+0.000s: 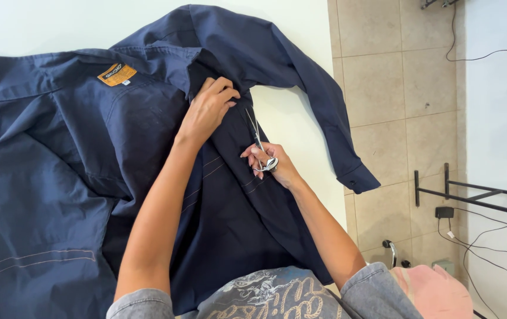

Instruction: The person uses scissors to cut loose threads from a dark blue jacket laid on a white table. They trim threads along the seams, pockets, and collar, then fold the jacket and continue cutting threads on the sleeve.

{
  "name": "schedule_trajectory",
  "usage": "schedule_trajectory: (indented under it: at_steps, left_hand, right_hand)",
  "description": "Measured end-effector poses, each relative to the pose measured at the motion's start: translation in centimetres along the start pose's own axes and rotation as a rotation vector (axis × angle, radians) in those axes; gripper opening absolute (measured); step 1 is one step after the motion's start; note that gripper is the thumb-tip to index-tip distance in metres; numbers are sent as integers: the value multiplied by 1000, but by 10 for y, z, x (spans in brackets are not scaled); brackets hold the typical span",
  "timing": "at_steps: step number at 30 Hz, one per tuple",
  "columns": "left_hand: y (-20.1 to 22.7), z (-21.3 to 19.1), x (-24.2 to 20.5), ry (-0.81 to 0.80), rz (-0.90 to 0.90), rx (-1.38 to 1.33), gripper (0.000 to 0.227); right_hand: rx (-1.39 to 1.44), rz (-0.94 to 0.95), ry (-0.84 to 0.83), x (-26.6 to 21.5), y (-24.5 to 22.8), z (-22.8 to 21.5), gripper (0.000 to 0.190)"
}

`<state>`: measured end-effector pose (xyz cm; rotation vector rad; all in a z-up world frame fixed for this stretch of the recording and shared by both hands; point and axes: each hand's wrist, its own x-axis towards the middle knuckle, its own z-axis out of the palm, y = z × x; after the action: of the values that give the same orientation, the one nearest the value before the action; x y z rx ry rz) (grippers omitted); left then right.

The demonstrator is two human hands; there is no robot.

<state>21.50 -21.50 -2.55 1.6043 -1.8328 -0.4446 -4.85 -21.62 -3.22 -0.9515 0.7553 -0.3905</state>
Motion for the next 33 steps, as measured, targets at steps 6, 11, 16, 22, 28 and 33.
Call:
schedule_trajectory:
  at_steps: [6,11,16,22,28,33]
  left_hand:
    - [-1,-11,13,-148,-87,21,14]
    - [-13,0,7,-175,-33,92,18]
    - [-1,6,-17,-209,-72,-56,10]
    - [22,0,-26,-181,-144,230,18]
    - [6,19,-36,-135,-110,157,21]
    - [13,16,-39,-166,-179,147,22]
  right_hand:
    - [1,1,9,0,-1,1,29]
    - [-5,-4,8,1,-2,3,28]
    - [15,1,-17,-1,1,-1,28]
    - [3,29,-83,-2,-2,-5,27]
    - [-67,40,-111,25,-18,-6,28]
    - [-57,56,-95,28,-20,-8,29]
